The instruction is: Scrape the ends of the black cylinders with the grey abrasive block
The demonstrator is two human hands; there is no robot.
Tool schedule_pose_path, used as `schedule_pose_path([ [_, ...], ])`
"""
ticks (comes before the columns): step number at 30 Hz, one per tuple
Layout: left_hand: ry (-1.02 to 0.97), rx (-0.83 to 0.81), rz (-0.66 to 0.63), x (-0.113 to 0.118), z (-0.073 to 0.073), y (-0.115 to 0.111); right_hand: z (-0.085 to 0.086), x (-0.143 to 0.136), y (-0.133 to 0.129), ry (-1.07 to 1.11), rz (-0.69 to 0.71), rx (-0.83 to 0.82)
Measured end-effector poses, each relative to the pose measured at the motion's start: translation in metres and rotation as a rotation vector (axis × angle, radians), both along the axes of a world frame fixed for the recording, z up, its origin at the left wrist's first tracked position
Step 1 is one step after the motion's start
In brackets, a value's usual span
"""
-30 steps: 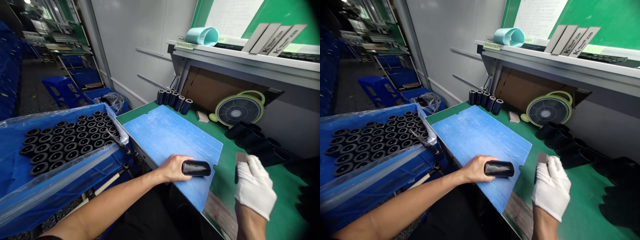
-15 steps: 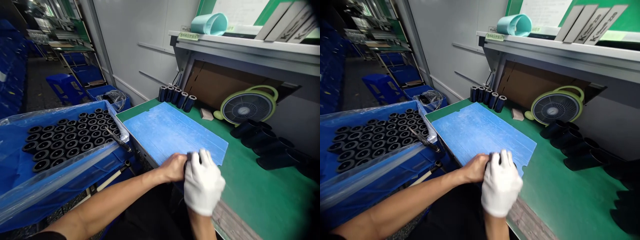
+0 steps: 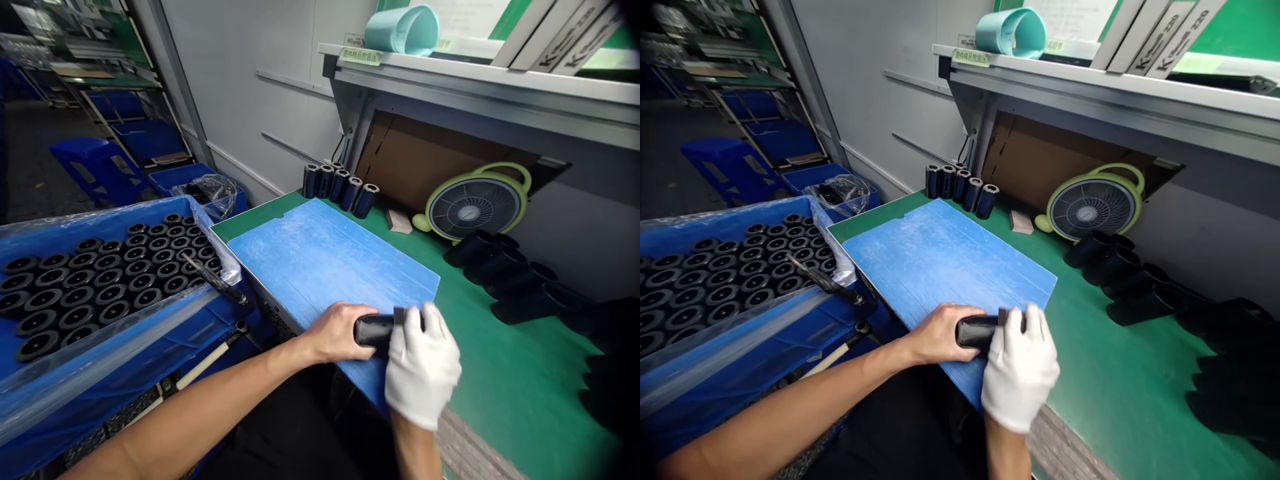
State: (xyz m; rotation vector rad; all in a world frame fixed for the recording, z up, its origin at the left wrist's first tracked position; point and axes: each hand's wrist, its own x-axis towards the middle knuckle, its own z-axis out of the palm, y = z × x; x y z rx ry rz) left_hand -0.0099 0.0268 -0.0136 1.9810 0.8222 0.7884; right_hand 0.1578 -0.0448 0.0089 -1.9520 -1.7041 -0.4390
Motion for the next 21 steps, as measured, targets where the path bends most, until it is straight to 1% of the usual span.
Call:
schedule_pose_path([
  [1, -0.004, 0.002, 0.003, 0.0003, 0.0005, -0.0002, 0.0038, -0.0047, 0.0062, -0.044, -0.02, -0.02],
  [3, -0.009, -0.005, 0.006, 0.0004, 0.0018, -0.0002, 0.0079, -0.0077, 0.0115, -0.077, -0.016, -0.038],
  [5, -0.007, -0.013, -0.006, 0.0001, 0.003, 0.0003, 0.0074, -0.0058, 0.0094, -0.07, -0.009, -0.026],
  [9, -0.002, -0.019, 0.0, -0.0001, 0.0026, 0.0018, 0.0046, 0.0003, 0.0073, -0.1, -0.059, -0.006],
  [12, -0.007, -0.025, 0.004, 0.0002, 0.0012, 0.0023, 0.0067, 0.0015, 0.0089, -0.107, -0.024, -0.025],
  [15, -0.011, -0.013, -0.01, 0.0005, 0.0006, 0.0026, 0.0082, -0.0014, 0.0082, -0.099, -0.087, -0.052],
  [16, -0.012, -0.014, -0.001, 0.0006, 0.0007, 0.0028, 0.0076, -0.0032, 0.0073, -0.1, -0.108, -0.056],
  [18, -0.014, -0.023, 0.014, 0.0007, 0.0014, 0.0031, 0.0046, -0.0069, 0.004, -0.111, -0.097, -0.07],
  [21, -0.017, -0.04, -0.019, 0.0004, 0.0031, 0.0031, -0.0005, -0.003, 0.0029, -0.1, -0.072, -0.073],
])
